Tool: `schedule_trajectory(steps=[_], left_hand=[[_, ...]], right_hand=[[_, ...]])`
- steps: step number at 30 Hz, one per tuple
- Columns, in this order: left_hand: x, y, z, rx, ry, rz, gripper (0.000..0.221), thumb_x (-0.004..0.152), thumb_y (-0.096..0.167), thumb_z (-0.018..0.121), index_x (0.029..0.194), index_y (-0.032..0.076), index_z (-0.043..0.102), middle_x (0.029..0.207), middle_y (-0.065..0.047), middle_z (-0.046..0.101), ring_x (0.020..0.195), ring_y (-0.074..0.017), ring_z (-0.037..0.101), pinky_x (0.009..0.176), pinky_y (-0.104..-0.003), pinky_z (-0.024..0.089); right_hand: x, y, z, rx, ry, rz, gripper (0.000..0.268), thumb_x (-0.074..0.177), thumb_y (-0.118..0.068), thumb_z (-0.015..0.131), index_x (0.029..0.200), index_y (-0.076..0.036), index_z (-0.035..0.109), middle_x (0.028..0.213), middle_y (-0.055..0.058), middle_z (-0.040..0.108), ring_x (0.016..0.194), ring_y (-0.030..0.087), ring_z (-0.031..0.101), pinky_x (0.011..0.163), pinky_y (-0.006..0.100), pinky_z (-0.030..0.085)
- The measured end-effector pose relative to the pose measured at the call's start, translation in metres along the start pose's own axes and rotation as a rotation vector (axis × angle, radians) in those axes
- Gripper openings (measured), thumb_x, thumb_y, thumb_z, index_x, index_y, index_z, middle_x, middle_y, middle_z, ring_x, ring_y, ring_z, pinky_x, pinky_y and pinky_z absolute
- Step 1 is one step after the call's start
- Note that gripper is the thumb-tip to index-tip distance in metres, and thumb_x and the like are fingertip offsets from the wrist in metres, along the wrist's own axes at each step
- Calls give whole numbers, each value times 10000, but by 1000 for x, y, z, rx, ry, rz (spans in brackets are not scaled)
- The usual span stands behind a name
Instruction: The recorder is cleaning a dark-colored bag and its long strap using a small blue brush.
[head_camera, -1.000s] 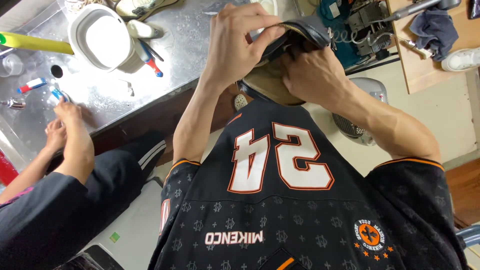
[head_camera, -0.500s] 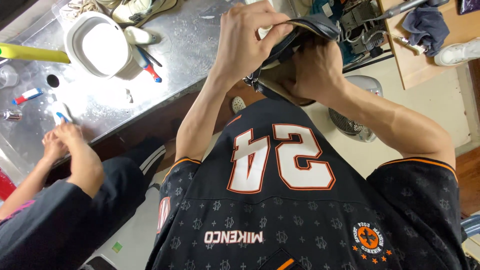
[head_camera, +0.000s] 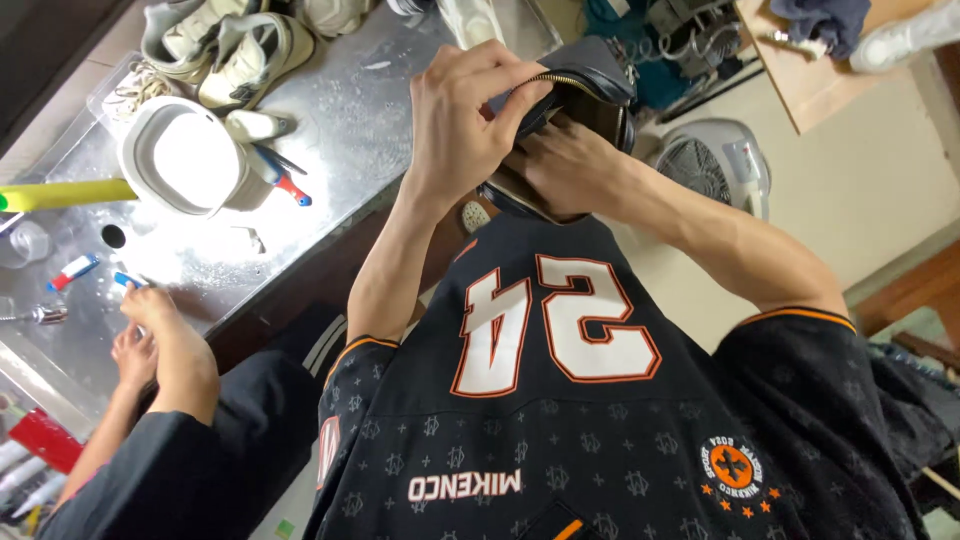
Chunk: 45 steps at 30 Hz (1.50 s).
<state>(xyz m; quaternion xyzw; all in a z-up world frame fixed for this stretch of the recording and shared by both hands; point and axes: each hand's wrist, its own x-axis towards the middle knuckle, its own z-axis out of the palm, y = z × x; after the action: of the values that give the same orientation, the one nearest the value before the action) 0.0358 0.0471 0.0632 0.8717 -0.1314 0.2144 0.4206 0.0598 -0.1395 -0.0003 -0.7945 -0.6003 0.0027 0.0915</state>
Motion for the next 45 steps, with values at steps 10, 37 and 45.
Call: schedule_trajectory(steps=[10,37,45], left_hand=[[-8,-12,15,69,-62,-48,85,928,182,806,985,119,814,865,15,721,698,-226,583,670,-357,485],[-57,-27,22,206,-26,-52,123,918,133,816,1032,111,777,904,24,672,824,-174,625,863,-361,442],[-77,-35,17,425,80,177,212,858,132,854,1065,109,812,997,34,659,908,-203,559,911,-404,440]], right_hand=[[-18,1,34,204,-58,129,486,879,-223,649,1360,-276,696,1136,84,729,1178,339,620,932,459,507],[-129,2,81,625,772,807,274,998,-178,625,1232,-50,687,1185,105,749,1123,215,722,1009,360,548],[-290,-44,386,1115,339,1229,392,970,-233,704,1292,-17,654,1347,171,669,1274,293,617,1117,402,457]])
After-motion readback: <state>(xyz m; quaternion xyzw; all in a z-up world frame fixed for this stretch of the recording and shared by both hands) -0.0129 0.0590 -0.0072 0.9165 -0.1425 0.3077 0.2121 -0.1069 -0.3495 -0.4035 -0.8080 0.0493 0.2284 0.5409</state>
